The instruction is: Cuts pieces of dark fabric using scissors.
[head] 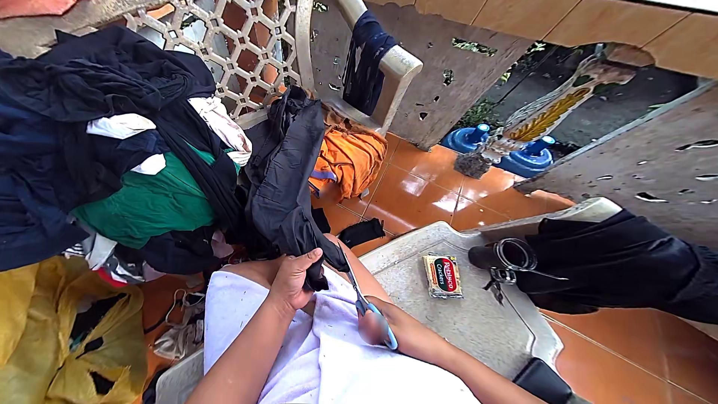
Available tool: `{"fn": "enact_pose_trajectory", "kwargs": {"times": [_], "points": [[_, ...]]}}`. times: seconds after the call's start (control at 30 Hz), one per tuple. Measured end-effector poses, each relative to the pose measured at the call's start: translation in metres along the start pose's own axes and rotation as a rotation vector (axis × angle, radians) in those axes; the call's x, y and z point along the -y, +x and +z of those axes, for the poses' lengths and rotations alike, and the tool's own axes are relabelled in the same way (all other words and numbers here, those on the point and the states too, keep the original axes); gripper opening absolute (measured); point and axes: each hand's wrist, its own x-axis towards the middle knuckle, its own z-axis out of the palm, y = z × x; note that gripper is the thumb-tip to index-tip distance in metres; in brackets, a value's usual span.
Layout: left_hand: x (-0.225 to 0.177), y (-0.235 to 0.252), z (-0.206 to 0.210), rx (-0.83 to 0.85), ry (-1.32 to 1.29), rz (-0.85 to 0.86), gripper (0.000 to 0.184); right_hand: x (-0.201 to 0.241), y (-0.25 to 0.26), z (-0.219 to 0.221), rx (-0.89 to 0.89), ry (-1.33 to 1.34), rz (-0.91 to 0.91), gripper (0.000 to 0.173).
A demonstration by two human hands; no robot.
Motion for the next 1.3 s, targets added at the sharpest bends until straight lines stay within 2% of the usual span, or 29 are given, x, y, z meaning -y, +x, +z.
{"fn": "enact_pose_trajectory", "kwargs": {"times": [0.23, 0.33, 0.53, 0.7, 1.03, 1.17, 1.3], "points": [[-0.003, -0.002, -0.001, 0.089, -0.028, 0.053, 0.016, -0.004, 0.001, -0.004, 0.07, -0.114, -0.014, 0.065], [-0.005, -0.002, -0.005, 0.154, 0.018, 0.042, 0.024, -0.003, 0.003, -0.004, 0.071, -0.125, -0.005, 0.067], [-0.004, -0.006, -0.006, 0.195, 0.153, -0.032, 0.029, 0.007, 0.017, 0.002, 0.002, -0.076, -0.016, 0.045], [-0.002, -0.006, -0.008, 0.227, 0.155, -0.041, 0.032, 0.014, 0.025, 0.005, -0.054, -0.019, -0.023, 0.039], [-0.005, -0.006, -0.014, 0.164, 0.147, -0.017, 0.033, 0.005, 0.019, 0.004, -0.091, 0.14, -0.062, 0.019], [-0.005, -0.006, -0.019, 0.183, 0.151, -0.014, 0.038, 0.006, 0.019, 0.005, -0.062, 0.248, -0.038, 0.021], [-0.004, -0.009, -0.022, 0.255, 0.202, -0.059, 0.036, 0.008, 0.026, 0.006, 0.004, 0.265, 0.007, 0.041]]}}
